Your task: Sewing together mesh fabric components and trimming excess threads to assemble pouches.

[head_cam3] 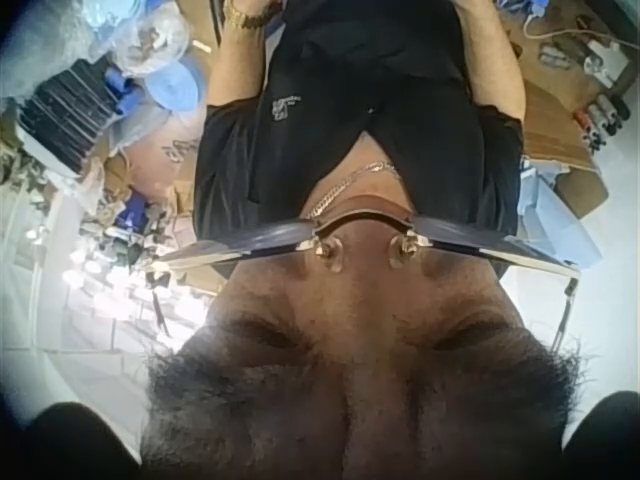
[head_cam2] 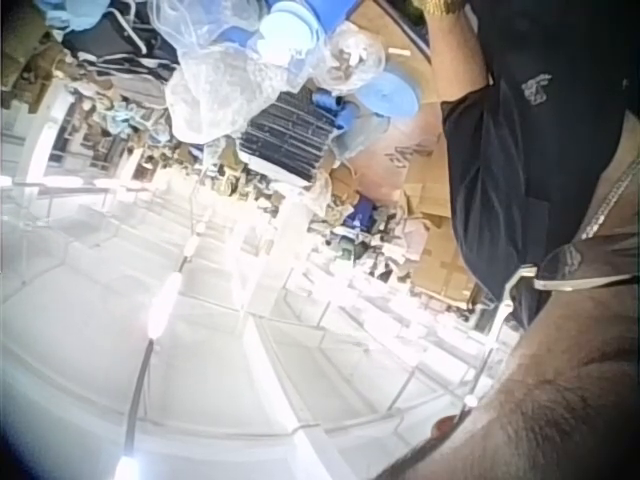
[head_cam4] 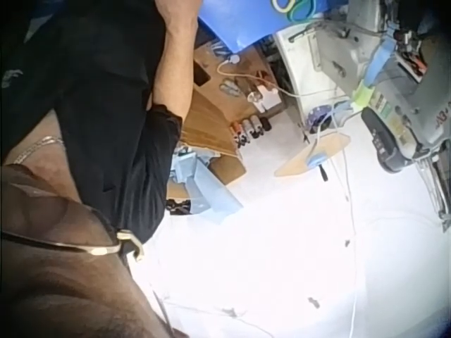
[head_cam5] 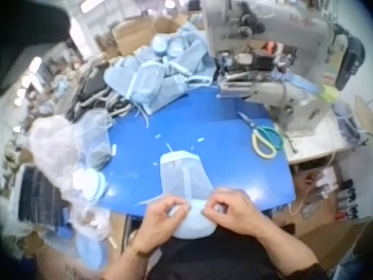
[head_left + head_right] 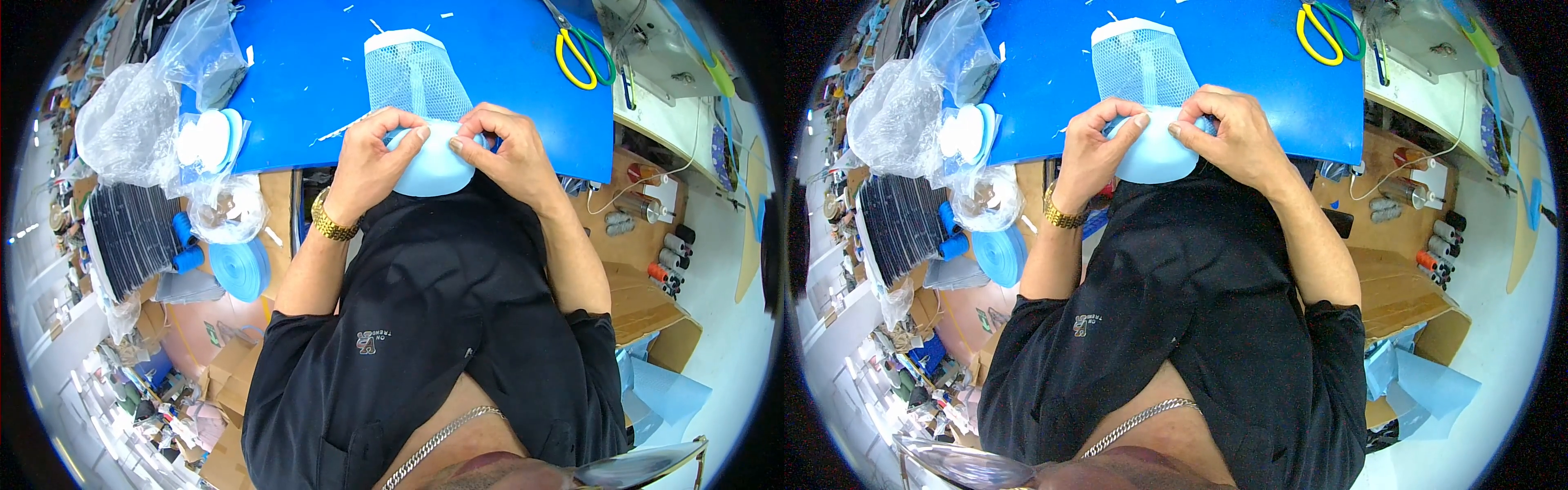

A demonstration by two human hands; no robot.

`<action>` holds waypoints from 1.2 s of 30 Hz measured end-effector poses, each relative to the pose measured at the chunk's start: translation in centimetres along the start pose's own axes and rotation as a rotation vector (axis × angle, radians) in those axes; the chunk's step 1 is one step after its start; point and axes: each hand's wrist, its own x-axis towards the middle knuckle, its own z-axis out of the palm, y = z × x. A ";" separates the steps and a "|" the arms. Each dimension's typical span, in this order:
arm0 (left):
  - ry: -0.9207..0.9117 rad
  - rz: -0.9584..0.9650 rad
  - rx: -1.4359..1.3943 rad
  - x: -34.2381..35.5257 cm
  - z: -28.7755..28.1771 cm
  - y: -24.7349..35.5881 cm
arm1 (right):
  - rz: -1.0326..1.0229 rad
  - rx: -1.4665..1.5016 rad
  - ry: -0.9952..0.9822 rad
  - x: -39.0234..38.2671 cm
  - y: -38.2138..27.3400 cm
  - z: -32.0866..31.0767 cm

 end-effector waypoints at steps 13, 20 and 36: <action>0.066 0.100 0.073 -0.3 0.3 0.3 | -0.064 0.009 0.062 -0.2 -0.1 0.3; 0.109 0.089 0.035 -0.2 0.6 0.6 | -0.045 0.008 0.097 -0.1 -0.2 0.4; 0.048 0.074 -0.014 0.2 -0.3 1.3 | -0.010 0.091 0.057 0.2 -1.0 0.0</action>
